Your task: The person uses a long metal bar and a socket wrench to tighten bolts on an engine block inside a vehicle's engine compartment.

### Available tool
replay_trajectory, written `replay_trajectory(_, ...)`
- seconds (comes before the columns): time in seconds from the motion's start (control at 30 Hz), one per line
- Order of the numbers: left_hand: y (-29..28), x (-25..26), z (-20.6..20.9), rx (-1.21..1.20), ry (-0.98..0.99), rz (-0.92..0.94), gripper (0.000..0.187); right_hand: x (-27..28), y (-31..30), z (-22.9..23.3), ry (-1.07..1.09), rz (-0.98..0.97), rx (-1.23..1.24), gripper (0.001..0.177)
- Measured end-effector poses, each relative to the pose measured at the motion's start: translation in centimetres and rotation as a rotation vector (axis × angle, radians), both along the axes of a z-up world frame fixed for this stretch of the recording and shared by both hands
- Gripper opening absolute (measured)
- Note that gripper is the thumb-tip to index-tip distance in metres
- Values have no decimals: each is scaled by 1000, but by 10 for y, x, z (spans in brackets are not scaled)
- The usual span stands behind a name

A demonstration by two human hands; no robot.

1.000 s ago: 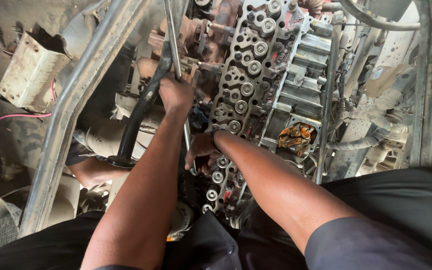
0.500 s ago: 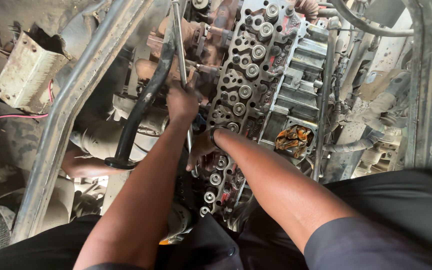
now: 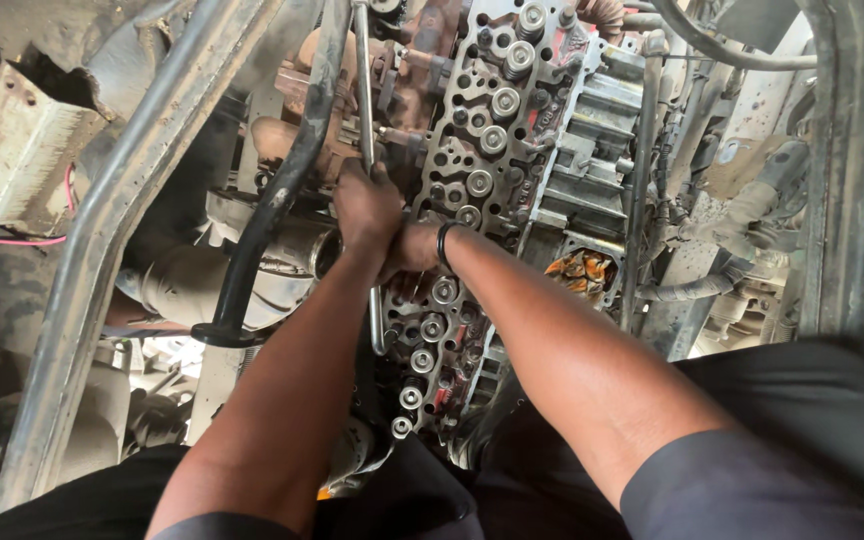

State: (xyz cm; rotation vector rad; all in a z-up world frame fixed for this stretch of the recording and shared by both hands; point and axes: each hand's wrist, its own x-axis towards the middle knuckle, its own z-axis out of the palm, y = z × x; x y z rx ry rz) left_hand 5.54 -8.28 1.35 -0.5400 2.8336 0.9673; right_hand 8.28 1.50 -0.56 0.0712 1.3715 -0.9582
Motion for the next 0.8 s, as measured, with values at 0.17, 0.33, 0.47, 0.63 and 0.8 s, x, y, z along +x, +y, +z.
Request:
replay_trajectory(0.17,-9,2,10,197,18,34,26,7,-5,26,-21,66,-10,30)
replay_trajectory(0.33,-5,21,21,184,48,91,21,19,-15,18,-97,208,-78,31)
replay_trajectory(0.47,-5,21,19,114,58,39,19,21,-16,10,-56,178,-60,26)
replay_trajectory(0.63,-7,18,3,99,151,-29,24,19,-14,6,-54,156,-71,26)
replay_trajectory(0.8,-21,26,3,163,-103,-203,34,18,-4,6,-101,192,-71,35)
